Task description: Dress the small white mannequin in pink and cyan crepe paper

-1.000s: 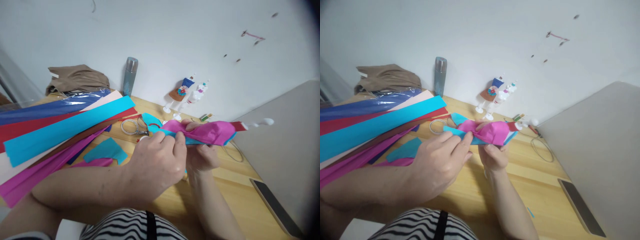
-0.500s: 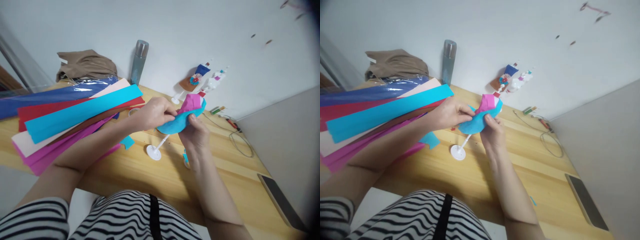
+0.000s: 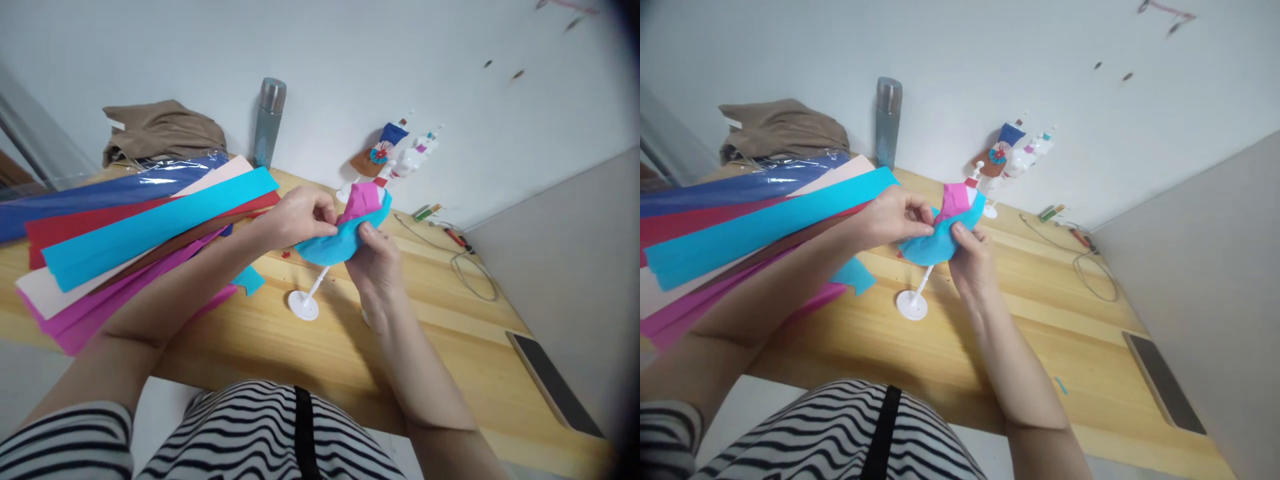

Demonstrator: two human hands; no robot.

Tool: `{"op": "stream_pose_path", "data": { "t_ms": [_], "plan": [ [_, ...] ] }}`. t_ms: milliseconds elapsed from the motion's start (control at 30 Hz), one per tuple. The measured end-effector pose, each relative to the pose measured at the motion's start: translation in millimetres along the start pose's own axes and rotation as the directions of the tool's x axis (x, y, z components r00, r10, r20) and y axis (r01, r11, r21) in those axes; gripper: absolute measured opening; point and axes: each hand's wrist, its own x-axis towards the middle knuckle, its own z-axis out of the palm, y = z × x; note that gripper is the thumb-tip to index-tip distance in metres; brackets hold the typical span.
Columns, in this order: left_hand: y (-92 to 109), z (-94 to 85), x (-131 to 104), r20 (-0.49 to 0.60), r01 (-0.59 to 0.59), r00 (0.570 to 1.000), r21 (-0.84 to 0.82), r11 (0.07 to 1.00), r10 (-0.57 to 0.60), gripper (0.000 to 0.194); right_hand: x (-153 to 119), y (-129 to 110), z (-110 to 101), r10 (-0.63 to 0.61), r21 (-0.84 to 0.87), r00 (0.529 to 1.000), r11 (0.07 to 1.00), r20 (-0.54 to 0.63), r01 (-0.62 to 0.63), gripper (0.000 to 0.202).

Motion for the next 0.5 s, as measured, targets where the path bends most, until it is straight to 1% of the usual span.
{"op": "stream_pose_path", "data": {
  "t_ms": [100,133,233,333,433,500],
  "plan": [
    [-4,-2.3,4,0.084,0.035,0.996,0.037,0.999,-0.038,0.017,0,1,0,-0.006,-0.032,1.0,0.999,0.002,0.006,0.03],
    [-5,-2.6,4,0.083,0.028,0.996,0.041,0.999,-0.031,0.017,0,2,0,-0.019,-0.038,1.0,0.999,-0.005,0.019,0.03],
    [-7,-1.1,2,0.058,-0.056,0.997,0.072,0.996,0.051,0.015,-1,2,2,-0.051,-0.061,0.998,0.997,-0.025,0.05,0.034],
    [-6,3.1,-3,0.028,-0.137,0.991,0.16,0.978,0.134,0.008,-2,1,4,-0.069,-0.082,0.997,0.994,-0.033,0.067,0.036],
    [-3,8.6,-8,-0.025,-0.187,0.98,0.227,0.956,0.198,0.009,-3,-1,6,-0.088,-0.093,0.995,0.992,-0.049,0.083,0.036],
    [-1,12.0,-9,-0.053,-0.206,0.973,0.238,0.949,0.224,0.011,-4,-2,8,-0.097,-0.101,0.994,0.991,-0.053,0.092,0.036]
  ]
}}
